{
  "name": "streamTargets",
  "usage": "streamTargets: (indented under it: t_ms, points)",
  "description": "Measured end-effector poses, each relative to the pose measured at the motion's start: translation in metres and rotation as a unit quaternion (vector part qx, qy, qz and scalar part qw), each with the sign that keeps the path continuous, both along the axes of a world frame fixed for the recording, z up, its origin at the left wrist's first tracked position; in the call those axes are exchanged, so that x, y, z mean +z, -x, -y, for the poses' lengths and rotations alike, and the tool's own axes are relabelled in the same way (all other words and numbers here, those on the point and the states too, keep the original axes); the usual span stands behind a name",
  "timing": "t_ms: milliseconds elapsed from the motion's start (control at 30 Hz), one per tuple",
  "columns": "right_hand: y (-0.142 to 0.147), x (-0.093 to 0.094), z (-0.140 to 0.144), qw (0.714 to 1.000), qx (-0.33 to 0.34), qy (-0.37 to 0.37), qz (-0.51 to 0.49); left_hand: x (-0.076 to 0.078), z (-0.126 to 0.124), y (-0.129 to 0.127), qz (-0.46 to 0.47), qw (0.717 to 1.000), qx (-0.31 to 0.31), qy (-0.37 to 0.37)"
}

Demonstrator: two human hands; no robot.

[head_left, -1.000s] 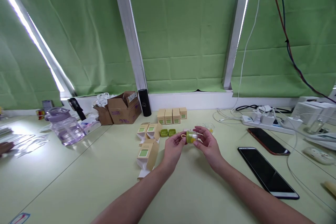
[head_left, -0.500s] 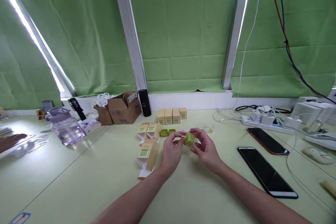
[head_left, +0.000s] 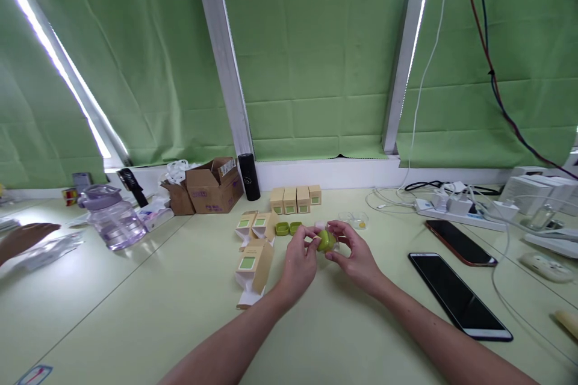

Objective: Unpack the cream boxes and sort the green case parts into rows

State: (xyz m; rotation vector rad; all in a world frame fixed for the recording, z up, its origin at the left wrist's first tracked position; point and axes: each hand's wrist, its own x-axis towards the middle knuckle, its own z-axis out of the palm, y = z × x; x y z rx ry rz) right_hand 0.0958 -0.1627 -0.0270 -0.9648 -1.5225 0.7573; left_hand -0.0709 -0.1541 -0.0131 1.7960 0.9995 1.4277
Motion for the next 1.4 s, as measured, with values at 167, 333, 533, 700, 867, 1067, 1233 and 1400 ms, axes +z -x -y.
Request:
streamTargets:
  t_ms: [167,333,533,700,867,1067,1233,1400]
  points:
    - [0.0,-0.003,-0.001,1.0,-0.012,-0.001,0.012,0.0,-0.001,0.002,-0.005,1.0,0.005,-0.002]
    - [-0.002,-0.005,-0.004,1.0,0.0,-0.016,0.017,-0.003,-0.004,0.004,-0.002,1.0,0.024,0.01]
    - [-0.008,-0.004,-0.007,0.999,-0.006,-0.033,0.011,-0.001,-0.007,0.005,0.037,0.998,0.057,0.001]
    - [-0.011,0.002,-0.006,0.997,-0.031,-0.065,0.027,0.002,-0.015,0.007,0.146,0.984,0.086,0.046]
    - [-0.029,0.008,-0.015,0.972,-0.132,-0.142,0.131,-0.001,-0.02,0.008,0.185,0.973,0.095,0.098]
    - [-0.068,0.011,-0.03,0.918,-0.292,-0.109,0.245,-0.004,-0.018,0.005,0.192,0.97,0.089,0.118]
    - [-0.081,0.011,-0.032,0.871,-0.336,0.004,0.358,-0.005,-0.018,0.004,0.194,0.97,0.085,0.122]
    - [-0.081,0.013,-0.03,0.834,-0.332,0.095,0.43,-0.006,-0.019,0.005,0.194,0.969,0.084,0.129]
